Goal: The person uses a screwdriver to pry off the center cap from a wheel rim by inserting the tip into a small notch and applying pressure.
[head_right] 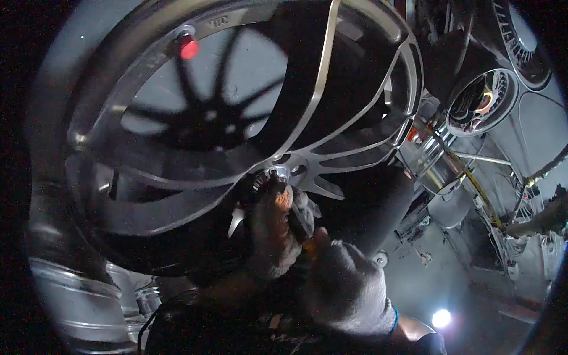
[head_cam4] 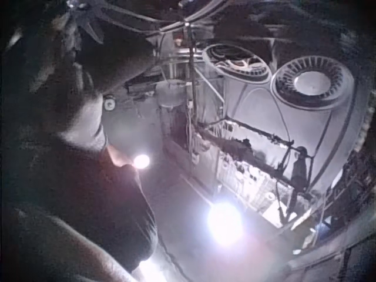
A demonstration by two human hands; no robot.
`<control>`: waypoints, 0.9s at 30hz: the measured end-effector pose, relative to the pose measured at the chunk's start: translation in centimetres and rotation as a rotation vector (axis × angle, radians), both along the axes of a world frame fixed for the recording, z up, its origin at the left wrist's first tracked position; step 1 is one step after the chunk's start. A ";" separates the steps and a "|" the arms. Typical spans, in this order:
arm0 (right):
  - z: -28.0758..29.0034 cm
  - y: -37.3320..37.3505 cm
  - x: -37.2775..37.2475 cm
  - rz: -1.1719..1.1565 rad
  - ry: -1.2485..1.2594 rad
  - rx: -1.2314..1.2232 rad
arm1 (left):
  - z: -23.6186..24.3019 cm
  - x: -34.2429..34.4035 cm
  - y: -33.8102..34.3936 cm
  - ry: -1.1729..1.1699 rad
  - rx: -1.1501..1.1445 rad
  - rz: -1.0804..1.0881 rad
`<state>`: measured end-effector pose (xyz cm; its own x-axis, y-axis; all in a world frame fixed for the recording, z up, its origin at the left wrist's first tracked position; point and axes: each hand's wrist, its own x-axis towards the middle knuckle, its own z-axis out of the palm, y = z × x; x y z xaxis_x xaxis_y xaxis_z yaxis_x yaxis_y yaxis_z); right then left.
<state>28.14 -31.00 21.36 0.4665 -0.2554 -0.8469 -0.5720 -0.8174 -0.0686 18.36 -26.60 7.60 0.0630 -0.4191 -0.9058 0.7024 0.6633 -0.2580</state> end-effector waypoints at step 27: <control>0.8 -0.1 -0.9 -0.546 0.153 -0.090 | -1.1 -0.4 0.4 0.046 -0.099 0.091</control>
